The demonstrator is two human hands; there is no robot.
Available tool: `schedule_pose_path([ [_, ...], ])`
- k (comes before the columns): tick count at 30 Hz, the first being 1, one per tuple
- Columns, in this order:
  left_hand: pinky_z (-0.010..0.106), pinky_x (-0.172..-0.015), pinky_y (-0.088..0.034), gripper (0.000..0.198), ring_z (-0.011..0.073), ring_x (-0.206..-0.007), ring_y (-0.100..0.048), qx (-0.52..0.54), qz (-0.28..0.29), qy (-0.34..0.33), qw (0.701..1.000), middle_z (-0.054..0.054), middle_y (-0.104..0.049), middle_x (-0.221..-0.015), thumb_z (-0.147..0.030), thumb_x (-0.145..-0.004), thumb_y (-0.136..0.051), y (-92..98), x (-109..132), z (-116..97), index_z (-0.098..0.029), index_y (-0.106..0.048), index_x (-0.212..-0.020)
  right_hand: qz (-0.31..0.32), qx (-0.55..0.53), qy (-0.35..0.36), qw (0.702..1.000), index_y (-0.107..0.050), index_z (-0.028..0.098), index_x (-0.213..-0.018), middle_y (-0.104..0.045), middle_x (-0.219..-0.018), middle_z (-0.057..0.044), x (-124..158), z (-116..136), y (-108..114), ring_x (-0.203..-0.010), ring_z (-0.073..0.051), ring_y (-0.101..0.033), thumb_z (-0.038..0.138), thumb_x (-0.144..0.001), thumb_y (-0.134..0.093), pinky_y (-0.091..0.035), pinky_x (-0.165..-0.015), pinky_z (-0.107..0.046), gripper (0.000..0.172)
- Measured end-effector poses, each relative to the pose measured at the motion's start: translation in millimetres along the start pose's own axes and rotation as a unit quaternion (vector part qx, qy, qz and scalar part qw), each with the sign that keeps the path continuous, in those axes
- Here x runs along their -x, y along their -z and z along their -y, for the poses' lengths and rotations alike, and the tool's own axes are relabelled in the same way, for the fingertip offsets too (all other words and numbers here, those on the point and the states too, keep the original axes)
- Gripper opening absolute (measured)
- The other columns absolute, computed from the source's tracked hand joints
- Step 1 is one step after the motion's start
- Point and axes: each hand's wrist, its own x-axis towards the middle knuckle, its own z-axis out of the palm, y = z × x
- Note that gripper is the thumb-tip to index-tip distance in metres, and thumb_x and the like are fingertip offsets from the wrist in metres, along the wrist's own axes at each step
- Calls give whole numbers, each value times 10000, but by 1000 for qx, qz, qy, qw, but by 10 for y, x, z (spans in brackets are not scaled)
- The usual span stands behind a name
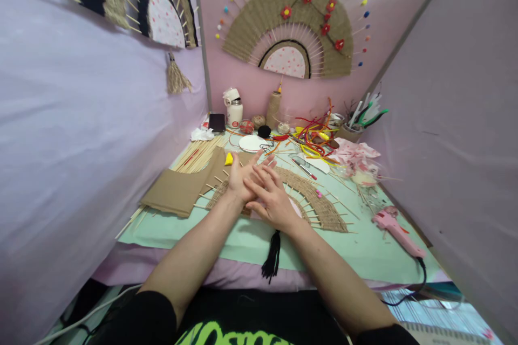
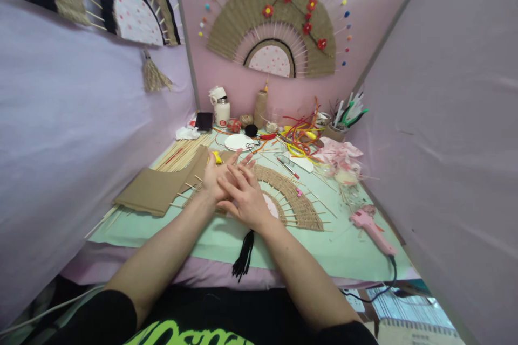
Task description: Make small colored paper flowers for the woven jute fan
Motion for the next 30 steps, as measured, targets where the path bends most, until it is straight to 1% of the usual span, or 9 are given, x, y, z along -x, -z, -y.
schedule_pose_path([
  [3, 487, -826, -515, 738, 329, -1098, -605, 2, 9, -18, 1000, 173, -608, -1233, -744, -818, -323, 4, 7, -28, -199, -543, -1264, -13, 8, -19, 1000, -580, 253, -1292, -387, -1480, -99, 8, -20, 8, -1369, -304, -265, 534, -896, -472, -327, -1101, -538, 497],
  [6, 495, -843, -510, 734, 328, -1078, -614, -9, 11, 3, 1000, 184, -617, -1210, -734, -826, -323, 8, 6, -7, -180, -555, -1247, -32, 24, -56, 998, -532, 226, -1341, -351, -1500, -116, -3, -42, -6, -1368, -311, -253, 538, -906, -445, -309, -1105, -552, 543],
  [11, 495, -872, -499, 730, 325, -1098, -607, -12, 24, -2, 1000, 179, -607, -1232, -732, -823, -336, 18, -4, -11, -178, -558, -1243, -11, 23, -17, 1000, -550, 231, -1325, -359, -1492, -114, 10, -37, -14, -1367, -314, -251, 593, -878, -451, -284, -1120, -540, 584],
  [16, 531, -898, -477, 739, 338, -1120, -592, -1, 14, -10, 1000, 189, -594, -1253, -739, -819, -323, 2, -7, -22, -186, -552, -1252, -25, 39, -53, 998, -532, 247, -1341, -333, -1505, -111, 11, -59, 0, -1361, -315, -252, 585, -894, -421, -284, -1107, -558, 571],
  [19, 529, -908, -471, 743, 336, -1114, -594, -10, 12, 11, 1000, 194, -596, -1246, -732, -828, -315, -10, -3, -2, -171, -552, -1252, -12, 30, -25, 999, -532, 246, -1342, -334, -1507, -108, 8, -37, -4, -1373, -316, -241, 614, -875, -434, -260, -1122, -553, 603],
  [21, 518, -896, -478, 742, 330, -1113, -595, -9, 15, -1, 1000, 182, -602, -1241, -734, -831, -301, -12, 5, -16, -179, -549, -1256, -7, 25, -6, 1000, -559, 264, -1312, -355, -1498, -92, 15, -29, 1, -1371, -309, -252, 604, -874, -452, -255, -1127, -547, 565],
  [24, 511, -879, -488, 741, 326, -1100, -602, 0, 12, -25, 1000, 168, -616, -1219, -743, -824, -298, -12, 10, -42, -195, -548, -1256, -26, 29, -35, 999, -576, 271, -1291, -360, -1496, -88, 19, -43, 11, -1354, -308, -271, 556, -895, -456, -277, -1110, -554, 502],
  [26, 518, -884, -486, 746, 331, -1097, -604, 1, 3, -12, 1000, 181, -617, -1215, -740, -824, -303, -12, 4, -38, -183, -549, -1254, -34, 29, -55, 998, -559, 257, -1313, -345, -1504, -100, 11, -50, 7, -1352, -315, -269, 548, -896, -460, -288, -1103, -557, 518],
  [30, 526, -878, -486, 755, 340, -1116, -594, -5, -6, 7, 1000, 194, -608, -1226, -737, -831, -286, -12, -7, -34, -168, -547, -1252, -7, 11, -23, 1000, -561, 263, -1313, -355, -1502, -93, 7, -34, -3, -1362, -319, -263, 566, -866, -505, -287, -1109, -552, 543],
])
